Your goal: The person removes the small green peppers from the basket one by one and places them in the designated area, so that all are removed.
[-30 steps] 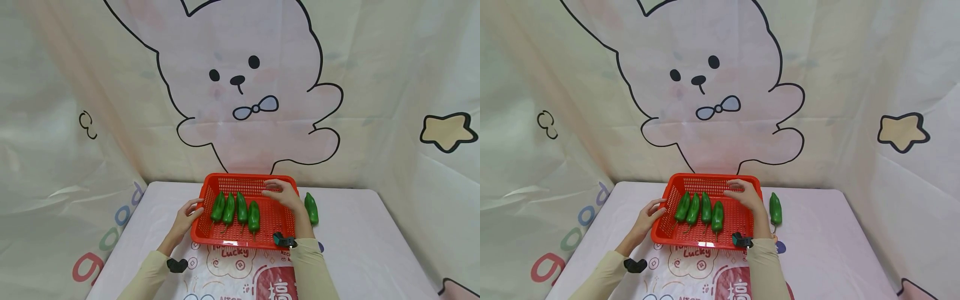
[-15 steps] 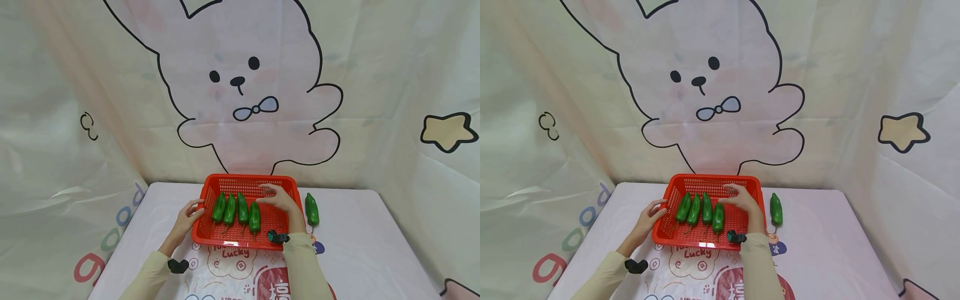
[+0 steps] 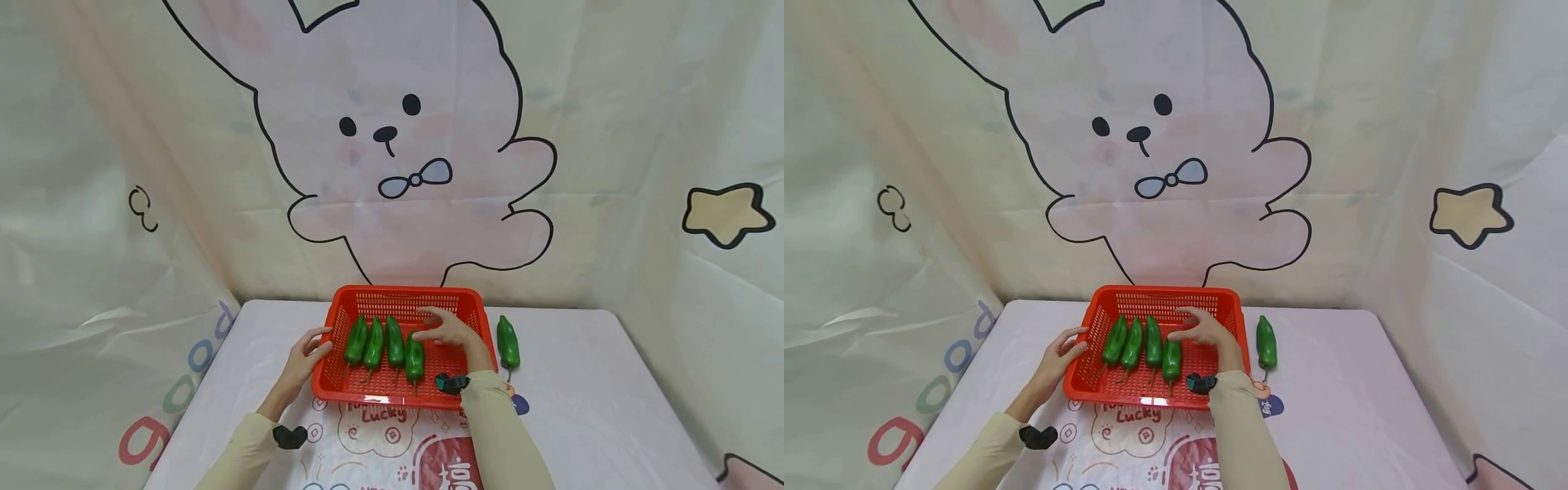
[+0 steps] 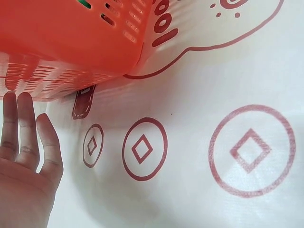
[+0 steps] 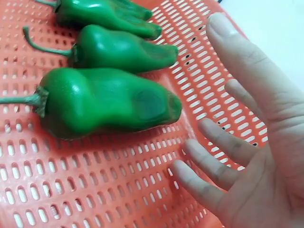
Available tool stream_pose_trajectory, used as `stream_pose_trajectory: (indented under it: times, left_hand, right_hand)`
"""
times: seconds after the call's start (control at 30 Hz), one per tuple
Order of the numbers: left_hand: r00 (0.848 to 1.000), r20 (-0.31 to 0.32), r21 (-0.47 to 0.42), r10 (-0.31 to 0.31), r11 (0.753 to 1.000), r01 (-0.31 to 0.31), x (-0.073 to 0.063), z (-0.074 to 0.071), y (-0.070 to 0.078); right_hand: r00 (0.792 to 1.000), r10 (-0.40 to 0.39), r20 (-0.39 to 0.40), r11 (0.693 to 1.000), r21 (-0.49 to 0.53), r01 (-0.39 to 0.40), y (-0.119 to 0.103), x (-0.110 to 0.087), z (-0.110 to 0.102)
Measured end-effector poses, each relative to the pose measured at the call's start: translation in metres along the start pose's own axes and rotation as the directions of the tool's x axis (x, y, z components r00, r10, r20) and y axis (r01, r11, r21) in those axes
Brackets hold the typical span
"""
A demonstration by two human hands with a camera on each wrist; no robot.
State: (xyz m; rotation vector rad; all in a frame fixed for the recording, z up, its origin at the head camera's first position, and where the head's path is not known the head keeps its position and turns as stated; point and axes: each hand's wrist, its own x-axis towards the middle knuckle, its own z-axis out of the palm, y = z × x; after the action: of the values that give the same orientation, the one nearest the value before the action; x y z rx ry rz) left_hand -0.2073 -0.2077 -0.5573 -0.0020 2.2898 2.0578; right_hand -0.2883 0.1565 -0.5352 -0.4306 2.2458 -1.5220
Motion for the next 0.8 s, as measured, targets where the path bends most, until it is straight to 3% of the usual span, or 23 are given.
stream_pose_trajectory:
  times: [0.1, 0.3, 0.53, 0.8]
  left_hand:
    - [1.0, 0.0, -0.003, -0.004, 1.0, 0.004, -0.001, 0.0, 0.0]
    - [1.0, 0.007, -0.019, -0.009, 1.0, 0.009, -0.001, 0.0, 0.001]
    - [1.0, 0.007, -0.027, -0.004, 1.0, 0.004, -0.001, 0.0, 0.0]
    - [1.0, 0.009, -0.033, -0.011, 0.999, 0.011, -0.003, 0.001, 0.002]
  right_hand:
    - [0.999, 0.01, 0.039, 1.0, 0.017, -0.011, 0.001, 0.0, 0.003]
    - [0.998, 0.054, 0.042, 0.997, 0.052, -0.056, 0.005, 0.002, 0.008]
    - [0.997, 0.018, 0.069, 0.998, -0.061, -0.013, 0.007, 0.002, 0.013]
    - [0.999, 0.002, 0.054, 0.996, -0.089, 0.003, 0.009, 0.004, 0.018]
